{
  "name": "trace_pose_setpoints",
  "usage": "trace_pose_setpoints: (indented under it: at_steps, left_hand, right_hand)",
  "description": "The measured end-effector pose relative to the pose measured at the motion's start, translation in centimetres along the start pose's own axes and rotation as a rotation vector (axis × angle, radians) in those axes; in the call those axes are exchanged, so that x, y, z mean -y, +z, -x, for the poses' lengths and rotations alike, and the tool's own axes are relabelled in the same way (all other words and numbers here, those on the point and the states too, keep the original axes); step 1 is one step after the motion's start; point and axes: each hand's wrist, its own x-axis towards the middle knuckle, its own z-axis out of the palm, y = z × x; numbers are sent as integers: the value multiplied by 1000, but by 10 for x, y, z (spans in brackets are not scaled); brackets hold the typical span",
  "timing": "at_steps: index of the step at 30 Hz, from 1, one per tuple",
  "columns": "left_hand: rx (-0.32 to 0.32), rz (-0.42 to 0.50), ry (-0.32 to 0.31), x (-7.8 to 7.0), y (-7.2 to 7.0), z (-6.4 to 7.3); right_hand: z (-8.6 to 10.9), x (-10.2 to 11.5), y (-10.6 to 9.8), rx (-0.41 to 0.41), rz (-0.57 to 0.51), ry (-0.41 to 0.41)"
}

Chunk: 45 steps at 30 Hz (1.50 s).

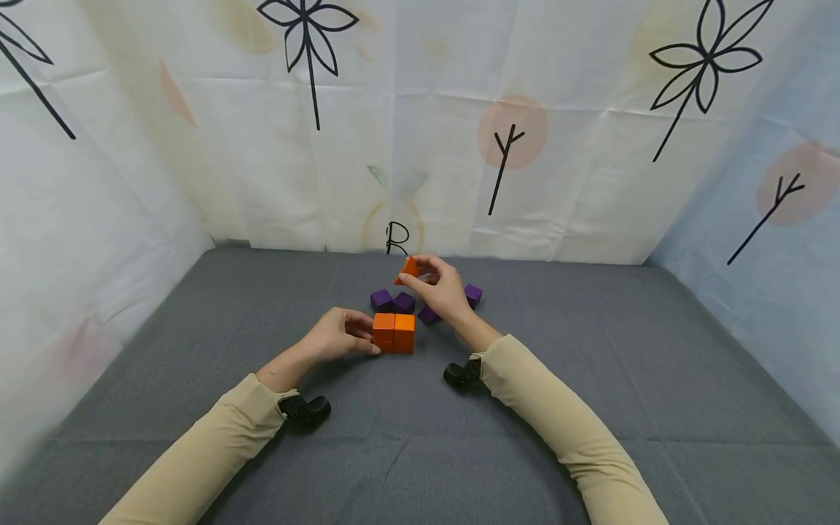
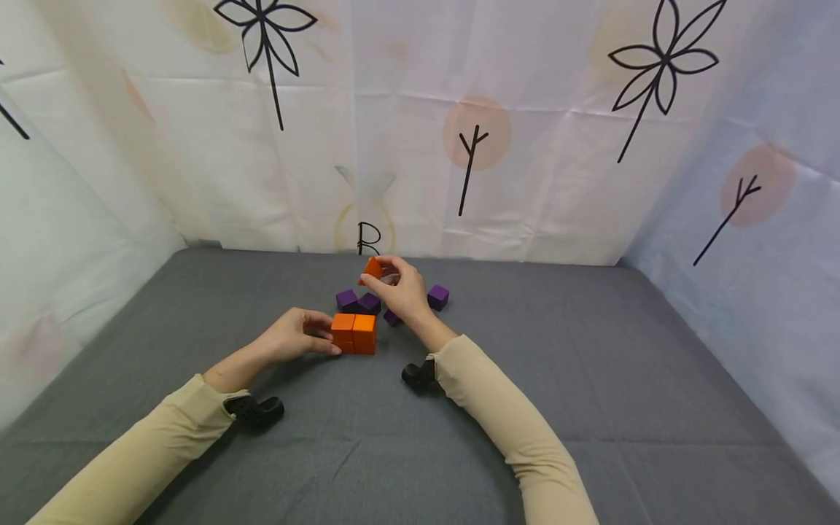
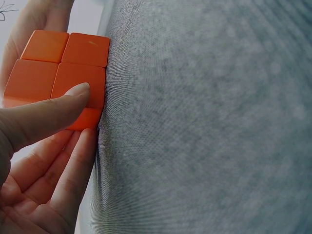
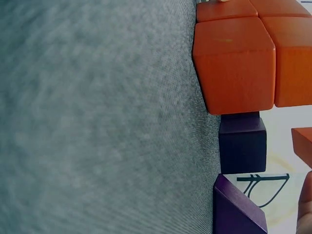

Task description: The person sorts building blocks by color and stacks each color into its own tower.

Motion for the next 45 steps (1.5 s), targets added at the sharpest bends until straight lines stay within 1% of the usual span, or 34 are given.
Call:
trace_pose_setpoints:
  at_steps: [3, 4, 6, 17, 20, 25, 28, 30, 33, 36, 38, 41, 45]
  left_hand:
    - [1, 4, 2, 0, 1, 0]
    - [0, 7, -1, 0, 1, 0]
    - [-2, 12, -8, 1, 1, 0]
    - [6, 7, -2, 0, 0, 0]
    - [7, 5, -4, -1, 0, 1]
    - [8, 2, -4, 0, 0, 0]
    - [7, 2, -2, 1, 0, 0]
    - [6, 3, -2, 1, 0, -1]
    - [10, -2, 9, 1, 0, 0]
    - [9, -1, 8, 1, 0, 0]
    - [8, 1, 5, 0, -1, 0]
    - [11, 1, 3, 0, -1, 1]
    - [11, 7, -7, -1, -1, 1]
  right_hand:
    - [1, -1, 0, 11, -30, -19]
    - [-1, -6, 1, 9, -37, -32]
    - [0, -6, 0, 11, -45, -37]
    - [5, -4, -4, 29, -39, -102]
    - [6, -4, -5, 50, -42, -110]
    - [9, -4, -6, 97, -30, -98]
    - [11, -2, -6, 117, -27, -117]
    - [13, 2, -7, 131, -30, -135]
    - [21, 16, -9, 156, -29, -156]
    - [28, 29, -10, 179, -35, -157]
    - [30, 32, -10, 182, -41, -154]
    - [28, 24, -8, 173, -52, -141]
    - [24, 9, -5, 162, -39, -125]
